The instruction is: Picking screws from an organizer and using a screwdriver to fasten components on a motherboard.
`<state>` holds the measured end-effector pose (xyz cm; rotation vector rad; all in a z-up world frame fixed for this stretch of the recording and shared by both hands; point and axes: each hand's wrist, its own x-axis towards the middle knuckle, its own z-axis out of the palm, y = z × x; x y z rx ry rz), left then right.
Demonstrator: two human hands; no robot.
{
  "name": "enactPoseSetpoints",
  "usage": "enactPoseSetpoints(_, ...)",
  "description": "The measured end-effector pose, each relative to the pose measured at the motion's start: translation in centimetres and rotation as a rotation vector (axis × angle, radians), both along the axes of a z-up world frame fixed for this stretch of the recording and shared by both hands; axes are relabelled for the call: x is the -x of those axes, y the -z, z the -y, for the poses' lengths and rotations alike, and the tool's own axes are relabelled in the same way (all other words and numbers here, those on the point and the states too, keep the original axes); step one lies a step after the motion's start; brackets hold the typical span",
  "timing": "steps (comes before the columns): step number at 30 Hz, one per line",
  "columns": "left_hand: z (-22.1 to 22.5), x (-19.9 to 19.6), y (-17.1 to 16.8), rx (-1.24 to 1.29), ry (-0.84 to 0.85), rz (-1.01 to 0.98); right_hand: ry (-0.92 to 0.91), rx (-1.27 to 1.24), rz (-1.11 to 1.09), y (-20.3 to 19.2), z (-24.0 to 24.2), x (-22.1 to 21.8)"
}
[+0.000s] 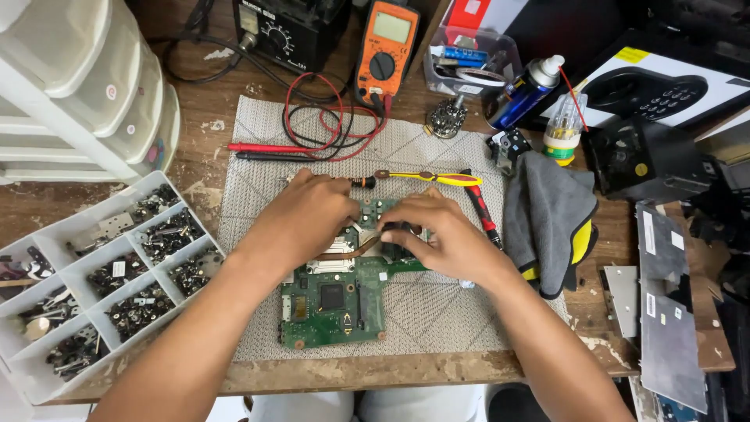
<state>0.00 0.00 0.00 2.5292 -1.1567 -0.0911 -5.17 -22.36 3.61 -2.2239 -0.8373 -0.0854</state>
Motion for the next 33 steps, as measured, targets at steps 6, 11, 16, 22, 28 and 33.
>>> enactPoseSetpoints(6, 0.1, 0.1, -0.1, 0.002, 0.002, 0.017, 0.035, 0.107, 0.133, 0.5, 0.1, -0.4)
enactPoseSetpoints(11, 0.0, 0.0, -0.3, -0.015, 0.006, 0.011, 0.007, 0.047, 0.076, 1.8, 0.0, 0.5)
enactPoseSetpoints(16, 0.0, 0.0, -1.1, -0.038, 0.002, -0.018, -0.083, -0.032, 0.031, 1.9, -0.9, 0.8)
enactPoseSetpoints(22, 0.2, 0.2, -1.4, -0.037, -0.013, -0.052, 0.008, 0.108, 0.156, 1.3, 0.4, 0.6)
enactPoseSetpoints(28, 0.1, 0.3, -2.0, -0.042, -0.008, -0.043, -0.101, -0.061, 0.037, 2.6, -1.0, 1.0)
enactPoseSetpoints(33, 0.0, 0.4, -2.1, -0.067, -0.014, -0.063, -0.123, -0.037, 0.069, 1.9, -1.0, 1.2)
